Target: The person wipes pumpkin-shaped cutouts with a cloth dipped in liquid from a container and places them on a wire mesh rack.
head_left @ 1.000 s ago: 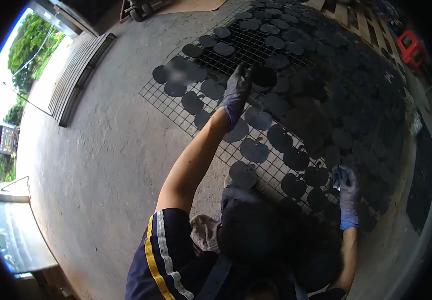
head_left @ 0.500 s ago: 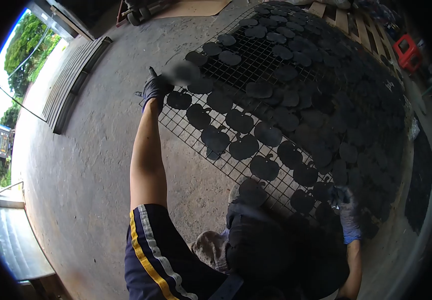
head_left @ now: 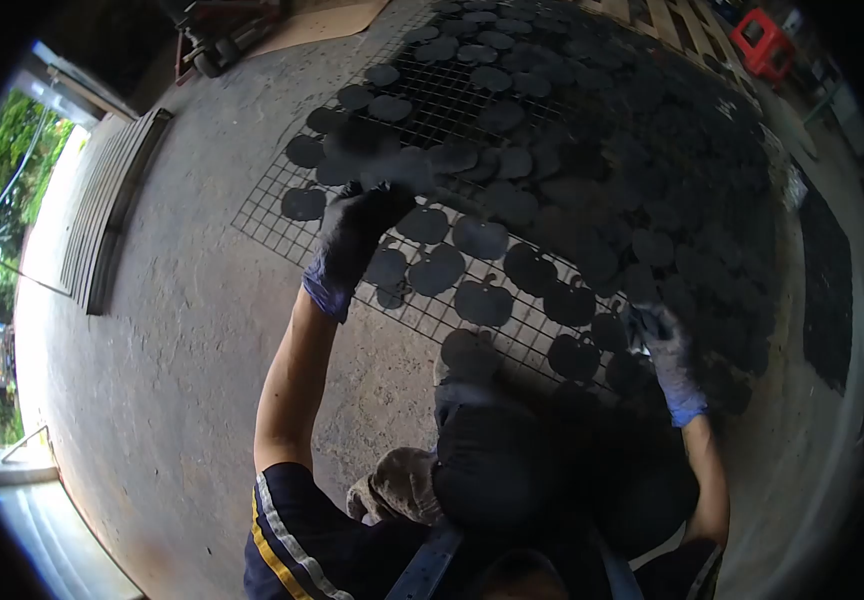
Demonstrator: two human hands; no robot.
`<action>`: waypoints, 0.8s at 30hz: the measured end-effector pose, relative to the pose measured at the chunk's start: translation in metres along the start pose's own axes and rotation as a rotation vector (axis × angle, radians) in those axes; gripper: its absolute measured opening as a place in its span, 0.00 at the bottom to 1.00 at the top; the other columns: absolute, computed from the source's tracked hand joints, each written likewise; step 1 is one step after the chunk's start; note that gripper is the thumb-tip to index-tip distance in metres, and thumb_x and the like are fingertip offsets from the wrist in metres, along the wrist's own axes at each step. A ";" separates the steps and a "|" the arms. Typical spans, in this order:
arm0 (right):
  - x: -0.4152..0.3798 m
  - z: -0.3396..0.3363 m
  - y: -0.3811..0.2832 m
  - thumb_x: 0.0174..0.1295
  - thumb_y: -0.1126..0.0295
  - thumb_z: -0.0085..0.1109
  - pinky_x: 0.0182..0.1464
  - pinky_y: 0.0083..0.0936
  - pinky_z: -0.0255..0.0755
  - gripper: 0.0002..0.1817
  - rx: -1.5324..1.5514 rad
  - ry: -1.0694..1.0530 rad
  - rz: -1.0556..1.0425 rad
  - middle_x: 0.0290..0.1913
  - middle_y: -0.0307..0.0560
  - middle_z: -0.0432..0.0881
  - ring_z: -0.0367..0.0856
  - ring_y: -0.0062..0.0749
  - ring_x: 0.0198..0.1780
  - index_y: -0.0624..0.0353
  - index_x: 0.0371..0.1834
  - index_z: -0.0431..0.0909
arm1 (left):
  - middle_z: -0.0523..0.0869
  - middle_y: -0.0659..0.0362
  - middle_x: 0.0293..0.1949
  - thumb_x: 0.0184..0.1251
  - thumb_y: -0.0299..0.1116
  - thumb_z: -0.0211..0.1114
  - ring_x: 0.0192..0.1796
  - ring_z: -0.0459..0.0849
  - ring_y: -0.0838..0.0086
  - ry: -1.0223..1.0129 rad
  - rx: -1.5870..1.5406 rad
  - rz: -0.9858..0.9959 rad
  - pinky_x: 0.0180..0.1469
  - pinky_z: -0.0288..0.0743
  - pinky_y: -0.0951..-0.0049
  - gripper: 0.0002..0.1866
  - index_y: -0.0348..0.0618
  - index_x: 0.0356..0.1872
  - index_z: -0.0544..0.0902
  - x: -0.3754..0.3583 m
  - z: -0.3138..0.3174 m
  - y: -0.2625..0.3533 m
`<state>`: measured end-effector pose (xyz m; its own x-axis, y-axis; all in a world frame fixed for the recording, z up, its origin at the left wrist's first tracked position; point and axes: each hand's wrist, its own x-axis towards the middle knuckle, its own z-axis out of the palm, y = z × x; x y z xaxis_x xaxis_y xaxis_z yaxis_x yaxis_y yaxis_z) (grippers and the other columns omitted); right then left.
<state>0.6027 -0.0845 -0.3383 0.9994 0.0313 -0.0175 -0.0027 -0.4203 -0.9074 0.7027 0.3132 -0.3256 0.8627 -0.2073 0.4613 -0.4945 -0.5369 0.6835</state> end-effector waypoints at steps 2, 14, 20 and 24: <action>0.002 0.003 -0.044 0.52 0.81 0.49 0.37 0.16 0.71 0.14 -0.049 -0.012 0.012 0.38 0.42 0.78 0.77 0.23 0.37 0.58 0.42 0.72 | 0.80 0.54 0.35 0.54 0.23 0.56 0.39 0.78 0.73 -0.248 0.125 0.200 0.40 0.74 0.77 0.06 0.35 0.34 0.78 0.006 0.045 0.048; 0.009 -0.039 -0.028 0.44 0.83 0.52 0.28 0.25 0.74 0.15 -0.678 0.341 -0.480 0.31 0.45 0.75 0.77 0.36 0.28 0.57 0.37 0.73 | 0.78 0.59 0.41 0.50 0.19 0.57 0.42 0.73 0.81 -0.481 -1.478 -0.760 0.45 0.68 0.79 0.17 0.38 0.44 0.73 0.008 0.201 0.187; 0.008 -0.051 -0.031 0.43 0.81 0.53 0.32 0.23 0.72 0.17 -0.471 0.266 -0.411 0.34 0.45 0.75 0.76 0.34 0.33 0.55 0.39 0.72 | 0.79 0.59 0.35 0.48 0.22 0.62 0.36 0.74 0.82 -0.529 -0.976 -0.582 0.40 0.69 0.81 0.14 0.36 0.39 0.74 -0.003 0.208 0.173; 0.005 -0.026 -0.021 0.45 0.74 0.49 0.28 0.25 0.73 0.11 -0.763 0.205 -0.691 0.28 0.43 0.72 0.75 0.35 0.29 0.53 0.35 0.73 | 0.78 0.60 0.33 0.48 0.24 0.63 0.34 0.75 0.81 -0.589 -0.875 -0.480 0.39 0.70 0.81 0.13 0.37 0.37 0.74 -0.003 0.212 0.178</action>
<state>0.6084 -0.0989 -0.3088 0.7617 0.3586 0.5396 0.5233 -0.8316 -0.1860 0.6345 0.0450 -0.3255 0.7832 -0.6082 -0.1297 0.1919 0.0380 0.9807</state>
